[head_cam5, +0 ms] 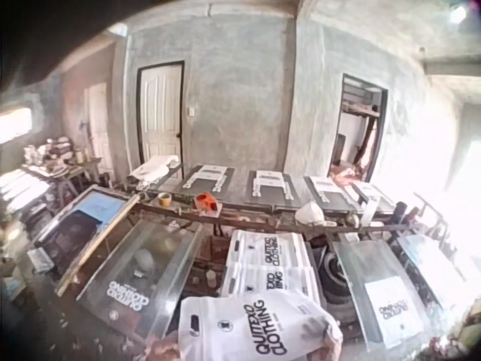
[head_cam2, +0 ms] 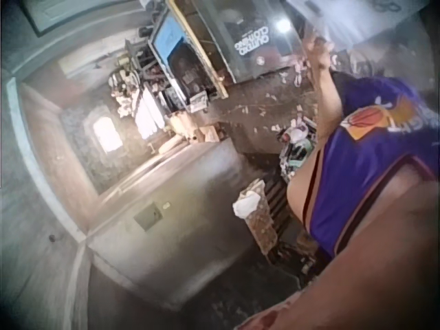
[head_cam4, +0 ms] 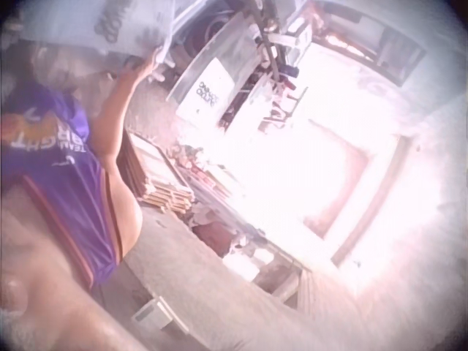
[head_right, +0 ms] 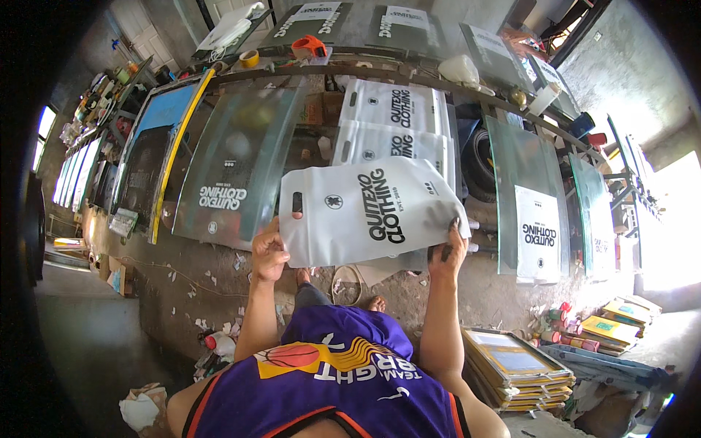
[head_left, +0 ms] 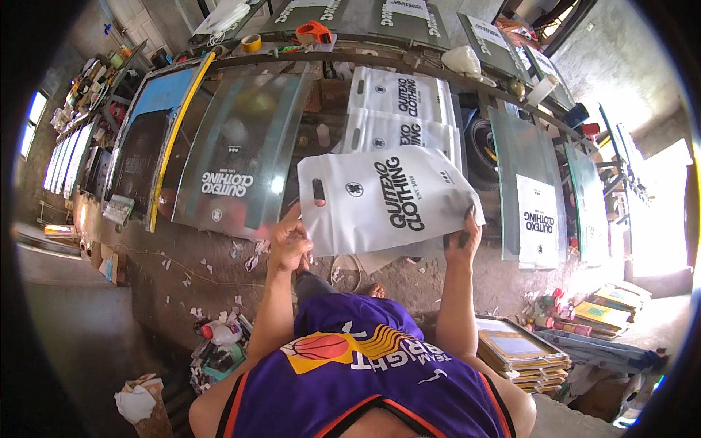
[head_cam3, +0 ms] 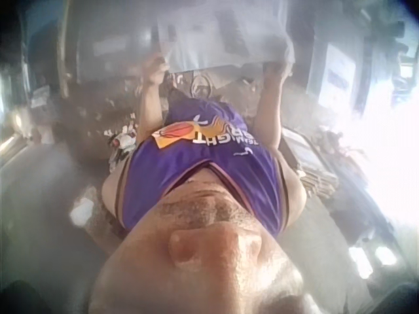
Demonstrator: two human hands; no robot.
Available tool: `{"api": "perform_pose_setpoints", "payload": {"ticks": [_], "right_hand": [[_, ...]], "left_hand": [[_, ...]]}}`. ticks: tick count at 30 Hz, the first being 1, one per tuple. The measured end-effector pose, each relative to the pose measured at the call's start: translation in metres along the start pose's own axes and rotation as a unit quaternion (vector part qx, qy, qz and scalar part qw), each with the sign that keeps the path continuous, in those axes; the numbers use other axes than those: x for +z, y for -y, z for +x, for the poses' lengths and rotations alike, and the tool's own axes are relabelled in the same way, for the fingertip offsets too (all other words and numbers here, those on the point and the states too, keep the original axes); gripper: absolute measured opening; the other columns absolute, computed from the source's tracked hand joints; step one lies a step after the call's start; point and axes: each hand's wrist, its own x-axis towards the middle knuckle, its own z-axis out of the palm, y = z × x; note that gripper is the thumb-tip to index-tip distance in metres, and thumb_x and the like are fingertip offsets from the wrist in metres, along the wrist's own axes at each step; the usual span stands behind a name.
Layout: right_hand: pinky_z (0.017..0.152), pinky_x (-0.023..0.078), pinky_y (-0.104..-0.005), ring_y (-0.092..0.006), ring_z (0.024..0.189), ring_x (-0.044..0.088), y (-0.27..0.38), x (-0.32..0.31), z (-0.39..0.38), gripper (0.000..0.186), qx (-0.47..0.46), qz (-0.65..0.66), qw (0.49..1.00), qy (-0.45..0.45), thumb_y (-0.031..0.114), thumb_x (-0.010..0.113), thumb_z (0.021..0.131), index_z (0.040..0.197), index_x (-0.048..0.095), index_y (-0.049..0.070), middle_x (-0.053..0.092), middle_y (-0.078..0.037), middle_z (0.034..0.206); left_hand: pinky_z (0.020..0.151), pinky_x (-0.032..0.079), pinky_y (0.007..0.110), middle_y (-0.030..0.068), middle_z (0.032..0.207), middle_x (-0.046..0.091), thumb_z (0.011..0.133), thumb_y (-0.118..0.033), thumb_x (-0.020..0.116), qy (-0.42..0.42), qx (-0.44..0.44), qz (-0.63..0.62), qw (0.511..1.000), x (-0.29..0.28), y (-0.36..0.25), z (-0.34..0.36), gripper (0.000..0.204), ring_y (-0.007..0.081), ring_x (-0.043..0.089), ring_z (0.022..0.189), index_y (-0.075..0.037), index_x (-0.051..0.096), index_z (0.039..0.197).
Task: The person repeatedly picks up, lifts, and places white plastic sheets labeled 'QUITEKO CLOTHING' onto a workbench in a cluttered workshop. The person handles the sheets one at a time, moving them between different positions on the bench and nearby surfaces.
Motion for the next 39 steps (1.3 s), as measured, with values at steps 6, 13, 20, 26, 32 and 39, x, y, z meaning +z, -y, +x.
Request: {"api": "perform_pose_setpoints", "payload": {"ticks": [6, 13, 20, 26, 32, 39], "right_hand": [[0.079, 0.054, -0.0284, -0.0191, 0.101, 0.064, 0.036, -0.059, -0.024, 0.037, 0.0, 0.031, 0.998, -0.052, 0.016, 0.061, 0.09, 0.124, 0.053, 0.006, 0.062, -0.008, 0.115], [0.076, 0.053, -0.0259, -0.0183, 0.095, 0.065, 0.046, -0.091, -0.026, 0.04, -0.002, 0.026, 0.996, -0.089, 0.018, 0.063, 0.088, 0.124, 0.052, 0.007, 0.063, -0.007, 0.111], [0.081, 0.054, -0.0307, -0.0221, 0.099, 0.064, 0.004, -0.109, -0.052, 0.051, 0.066, 0.07, 0.991, -0.09, 0.013, 0.061, 0.081, 0.129, 0.054, 0.0, 0.064, -0.012, 0.114], [0.088, 0.054, -0.0364, -0.0243, 0.104, 0.063, -0.04, -0.157, -0.058, 0.053, 0.11, 0.048, 0.985, -0.122, 0.011, 0.058, 0.081, 0.132, 0.051, -0.003, 0.062, -0.012, 0.121], [0.065, 0.052, -0.0281, -0.0173, 0.077, 0.065, -0.024, -0.162, -0.049, 0.024, 0.105, -0.021, 0.977, -0.184, 0.019, 0.058, 0.088, 0.099, 0.065, -0.002, 0.067, -0.007, 0.089], [0.074, 0.051, -0.0303, -0.0188, 0.079, 0.067, 0.016, -0.153, -0.018, 0.032, 0.0, -0.518, 0.851, -0.087, 0.016, 0.067, 0.082, 0.104, 0.07, -0.006, 0.073, -0.014, 0.087]], "left_hand": [[0.099, 0.042, 0.036, 0.0227, 0.136, 0.052, 0.06, -0.006, 0.058, 0.011, -0.031, 0.018, 0.999, 0.052, 0.034, -0.021, 0.01, 0.0263, 0.053, 0.12, 0.001, 0.051, 0.062], [0.089, 0.046, 0.028, 0.0212, 0.135, 0.054, 0.057, -0.006, 0.057, 0.02, -0.047, 0.055, 0.997, 0.066, 0.056, -0.006, 0.008, 0.0227, 0.057, 0.114, 0.001, 0.052, 0.057], [0.073, 0.044, 0.023, 0.0172, 0.128, 0.063, 0.058, -0.006, 0.056, -0.048, -0.113, 0.076, 0.989, 0.026, 0.106, -0.031, 0.009, 0.0149, 0.062, 0.097, 0.001, 0.05, 0.054], [0.064, 0.038, 0.025, 0.0089, 0.104, 0.068, 0.059, -0.003, 0.057, -0.106, -0.125, 0.177, 0.971, 0.019, 0.129, -0.055, 0.014, 0.0103, 0.053, 0.073, -0.002, 0.044, 0.052], [0.064, 0.037, 0.024, 0.0021, 0.082, 0.061, 0.068, -0.004, 0.062, -0.163, -0.172, 0.13, 0.963, 0.024, 0.124, -0.051, 0.012, 0.0089, 0.048, 0.068, -0.004, 0.051, 0.074], [0.084, 0.048, 0.028, 0.0105, 0.115, 0.061, 0.076, 0.003, 0.061, -0.085, -0.202, 0.329, 0.918, 0.014, 0.138, -0.015, 0.03, 0.0158, 0.061, 0.1, -0.002, 0.065, 0.105]]}}
